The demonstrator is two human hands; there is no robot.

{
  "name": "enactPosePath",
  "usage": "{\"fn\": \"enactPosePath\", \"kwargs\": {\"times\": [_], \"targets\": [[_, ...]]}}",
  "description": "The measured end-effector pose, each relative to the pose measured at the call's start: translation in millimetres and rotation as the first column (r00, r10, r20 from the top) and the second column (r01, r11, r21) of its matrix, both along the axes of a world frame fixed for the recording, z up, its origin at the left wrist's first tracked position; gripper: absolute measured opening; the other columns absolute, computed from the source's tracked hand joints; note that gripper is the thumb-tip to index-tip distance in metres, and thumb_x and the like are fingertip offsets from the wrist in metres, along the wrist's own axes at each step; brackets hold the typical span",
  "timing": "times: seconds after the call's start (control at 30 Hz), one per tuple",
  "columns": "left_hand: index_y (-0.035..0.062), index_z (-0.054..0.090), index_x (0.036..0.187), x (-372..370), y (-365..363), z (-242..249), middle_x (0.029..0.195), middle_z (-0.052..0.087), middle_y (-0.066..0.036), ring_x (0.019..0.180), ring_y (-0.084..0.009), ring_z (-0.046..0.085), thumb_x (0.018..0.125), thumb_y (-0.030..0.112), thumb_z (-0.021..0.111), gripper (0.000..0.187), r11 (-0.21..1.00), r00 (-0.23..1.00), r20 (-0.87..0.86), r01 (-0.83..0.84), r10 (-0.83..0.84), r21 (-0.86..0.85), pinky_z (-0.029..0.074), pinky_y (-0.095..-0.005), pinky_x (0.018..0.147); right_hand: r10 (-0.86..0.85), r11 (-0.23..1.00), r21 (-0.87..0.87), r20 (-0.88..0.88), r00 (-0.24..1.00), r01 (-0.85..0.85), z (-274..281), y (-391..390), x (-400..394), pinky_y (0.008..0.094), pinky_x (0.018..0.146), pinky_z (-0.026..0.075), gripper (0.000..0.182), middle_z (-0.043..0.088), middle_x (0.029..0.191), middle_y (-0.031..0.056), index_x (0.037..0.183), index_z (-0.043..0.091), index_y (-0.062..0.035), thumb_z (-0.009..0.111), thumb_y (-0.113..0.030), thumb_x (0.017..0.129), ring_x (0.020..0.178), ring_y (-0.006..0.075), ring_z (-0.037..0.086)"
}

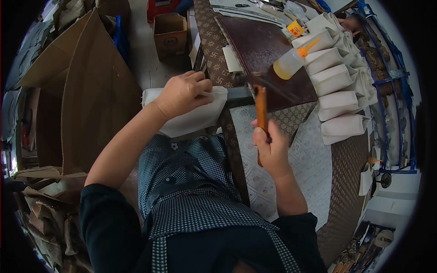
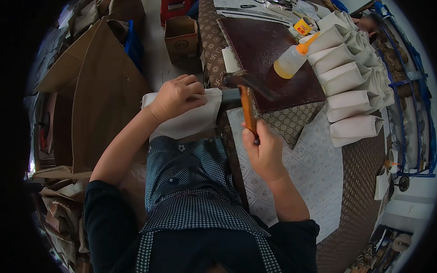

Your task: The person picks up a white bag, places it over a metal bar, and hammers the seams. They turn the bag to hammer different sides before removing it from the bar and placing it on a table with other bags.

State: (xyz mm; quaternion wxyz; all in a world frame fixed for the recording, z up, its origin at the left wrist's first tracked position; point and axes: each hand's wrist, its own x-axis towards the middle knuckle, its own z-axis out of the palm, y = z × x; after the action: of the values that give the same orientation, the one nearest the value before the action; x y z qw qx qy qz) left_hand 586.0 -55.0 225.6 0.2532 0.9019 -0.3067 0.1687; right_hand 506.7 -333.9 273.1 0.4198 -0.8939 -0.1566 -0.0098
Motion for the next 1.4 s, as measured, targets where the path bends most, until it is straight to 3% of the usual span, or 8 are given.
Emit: {"fn": "enactPosePath", "kwargs": {"times": [0.07, 0.73, 0.77, 0.87, 1.0, 1.1, 1.3, 1.4], "targets": [[0.0105, 0.069, 0.094, -4, -2, 1, 0.094, 0.062, -0.004, 0.091, -0.0260, 0.064, 0.079, 0.020, 0.078, 0.019, 0.999, 0.999, 0.039, 0.015, -0.017, 0.029, 0.056, -0.0382, 0.075, 0.041, 0.978, -0.202, -0.045, 0.998, -0.049, -18, -5, 10, 0.0314, 0.054, 0.048, 0.017, 0.061, 0.063, 0.0095, 0.101, 0.063, -0.0010, 0.059, -0.017, 0.099, 0.053, 0.0178, 0.061], [0.0052, 0.060, 0.097, -24, 5, -7, 0.101, 0.055, -0.009, 0.099, -0.0285, 0.058, 0.077, 0.022, 0.080, 0.033, 0.997, 0.997, 0.021, -0.076, 0.077, -0.020, 0.053, -0.0386, 0.083, 0.117, 0.973, -0.148, -0.352, 0.929, -0.179, 27, 12, 31, 0.0243, 0.058, 0.042, 0.020, 0.054, 0.068, 0.0002, 0.108, 0.063, 0.0040, 0.053, -0.012, 0.101, 0.062, 0.0057, 0.050], [0.0049, 0.060, 0.096, -25, 5, -8, 0.101, 0.055, -0.009, 0.099, -0.0286, 0.058, 0.077, 0.023, 0.080, 0.033, 0.997, 0.996, 0.024, -0.081, 0.081, -0.017, 0.053, -0.0385, 0.083, 0.122, 0.990, -0.030, -0.323, 0.938, -0.139, 32, 12, 29, 0.0347, 0.057, 0.049, 0.019, 0.062, 0.065, 0.0129, 0.100, 0.064, -0.0004, 0.058, -0.018, 0.099, 0.055, 0.0236, 0.061], [0.0049, 0.060, 0.096, -26, 5, -9, 0.101, 0.055, -0.008, 0.098, -0.0287, 0.058, 0.078, 0.024, 0.079, 0.033, 0.995, 0.995, 0.009, -0.096, 0.096, -0.021, 0.053, -0.0386, 0.084, 0.091, 0.991, 0.113, -0.200, 0.976, -0.069, 45, 22, 16, 0.0379, 0.058, 0.050, 0.018, 0.064, 0.068, 0.0157, 0.097, 0.063, -0.0007, 0.059, -0.018, 0.098, 0.057, 0.0319, 0.063], [0.0061, 0.061, 0.097, -28, 6, -5, 0.101, 0.056, -0.007, 0.098, -0.0274, 0.058, 0.078, 0.024, 0.079, 0.032, 0.993, 0.993, 0.052, -0.108, 0.106, 0.037, 0.053, -0.0379, 0.083, 0.136, 0.950, -0.254, -0.192, 0.972, -0.183, 10, 24, 25, 0.0431, 0.057, 0.049, 0.023, 0.063, 0.068, 0.0200, 0.089, 0.059, -0.0003, 0.061, -0.022, 0.098, 0.061, 0.0369, 0.064], [0.0083, 0.063, 0.099, -34, 8, 1, 0.102, 0.056, -0.006, 0.098, -0.0261, 0.058, 0.077, 0.023, 0.079, 0.031, 0.981, 0.987, 0.074, -0.149, 0.141, 0.124, 0.053, -0.0372, 0.082, 0.160, 0.942, -0.242, -0.281, 0.946, -0.231, 10, 12, 28, 0.0276, 0.058, 0.046, 0.023, 0.058, 0.067, 0.0036, 0.103, 0.063, 0.0053, 0.054, -0.015, 0.100, 0.060, 0.0095, 0.054], [0.0119, 0.065, 0.101, -38, 23, 2, 0.102, 0.057, -0.005, 0.099, -0.0247, 0.059, 0.076, 0.020, 0.080, 0.029, 0.990, 0.993, 0.015, -0.122, 0.121, 0.074, 0.053, -0.0376, 0.081, 0.200, 0.975, -0.035, -0.290, 0.936, -0.219, 25, 18, 28, 0.0251, 0.058, 0.044, 0.023, 0.056, 0.069, 0.0010, 0.106, 0.063, 0.0048, 0.052, -0.014, 0.101, 0.061, 0.0065, 0.051], [0.0116, 0.065, 0.099, -40, 21, -6, 0.102, 0.057, -0.005, 0.099, -0.0247, 0.059, 0.076, 0.020, 0.080, 0.029, 0.990, 0.991, 0.020, -0.134, 0.133, 0.048, 0.053, -0.0380, 0.081, 0.177, 0.981, 0.108, -0.177, 0.968, -0.160, 46, 28, 19, 0.0355, 0.057, 0.047, 0.018, 0.061, 0.068, 0.0175, 0.099, 0.063, 0.0006, 0.057, -0.017, 0.098, 0.057, 0.0276, 0.062]]}}
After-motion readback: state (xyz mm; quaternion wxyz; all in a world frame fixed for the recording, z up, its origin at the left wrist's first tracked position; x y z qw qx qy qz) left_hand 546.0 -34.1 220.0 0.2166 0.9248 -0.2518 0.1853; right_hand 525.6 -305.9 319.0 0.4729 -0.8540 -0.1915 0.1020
